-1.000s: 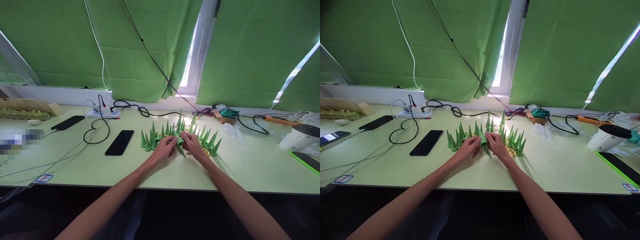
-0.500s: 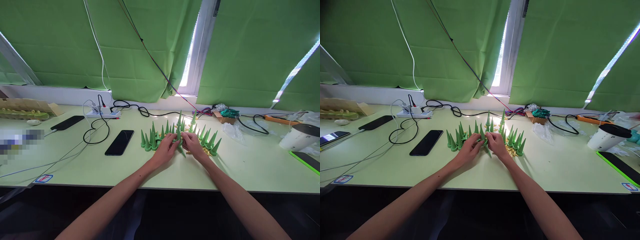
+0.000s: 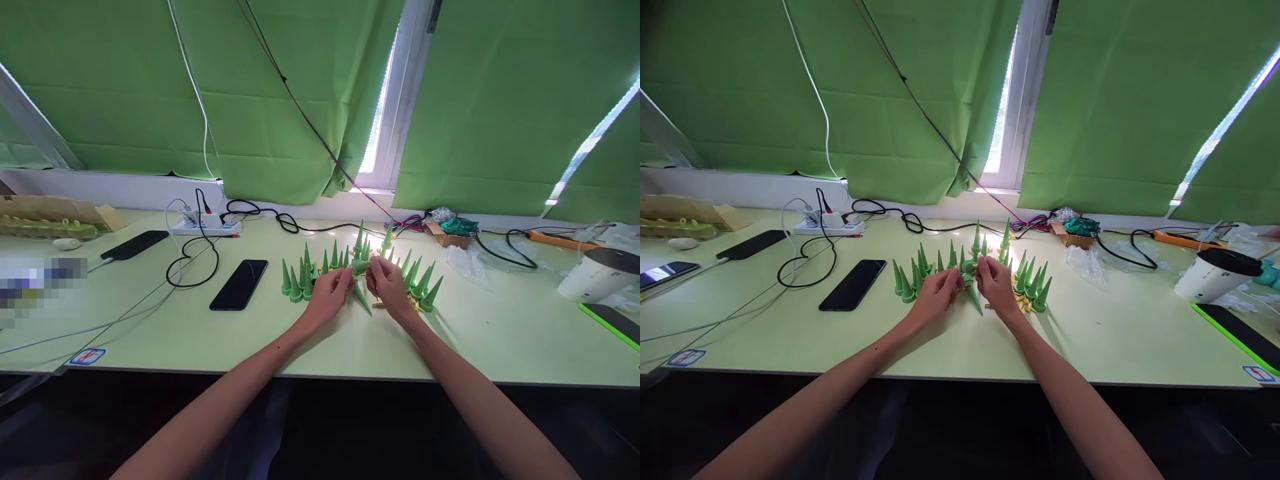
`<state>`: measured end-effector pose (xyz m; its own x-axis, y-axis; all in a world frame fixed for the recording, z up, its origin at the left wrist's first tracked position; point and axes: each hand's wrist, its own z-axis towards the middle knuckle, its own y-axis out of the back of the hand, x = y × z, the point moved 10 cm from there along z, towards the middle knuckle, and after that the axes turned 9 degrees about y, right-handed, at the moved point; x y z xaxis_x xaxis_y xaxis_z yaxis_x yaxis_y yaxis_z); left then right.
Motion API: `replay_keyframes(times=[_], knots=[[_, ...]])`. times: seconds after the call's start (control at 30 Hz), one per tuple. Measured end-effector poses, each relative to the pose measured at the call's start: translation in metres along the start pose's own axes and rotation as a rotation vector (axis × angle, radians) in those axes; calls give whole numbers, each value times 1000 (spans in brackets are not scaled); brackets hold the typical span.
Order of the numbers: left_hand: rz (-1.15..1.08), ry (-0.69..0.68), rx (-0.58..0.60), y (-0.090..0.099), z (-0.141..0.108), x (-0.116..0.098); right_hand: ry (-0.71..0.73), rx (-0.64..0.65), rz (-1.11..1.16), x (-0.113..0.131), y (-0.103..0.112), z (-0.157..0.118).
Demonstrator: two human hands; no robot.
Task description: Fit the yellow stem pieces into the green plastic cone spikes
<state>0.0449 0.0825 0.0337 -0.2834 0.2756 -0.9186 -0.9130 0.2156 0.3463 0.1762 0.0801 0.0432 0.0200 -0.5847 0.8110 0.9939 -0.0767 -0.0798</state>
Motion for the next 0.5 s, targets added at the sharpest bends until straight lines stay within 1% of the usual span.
replay_keyframes(times=[0.13,0.2,0.33,0.5], knots=[[-150,158,162,-13,4,16,47,95,-73,3,-7,-2],[-205,177,206,-17,4,18,78,138,-100,5,-10,-3],[-252,150,226,-17,4,15,98,170,-129,8,-13,-4],[-220,142,202,-15,5,15,70,170,-139,7,-13,-3]])
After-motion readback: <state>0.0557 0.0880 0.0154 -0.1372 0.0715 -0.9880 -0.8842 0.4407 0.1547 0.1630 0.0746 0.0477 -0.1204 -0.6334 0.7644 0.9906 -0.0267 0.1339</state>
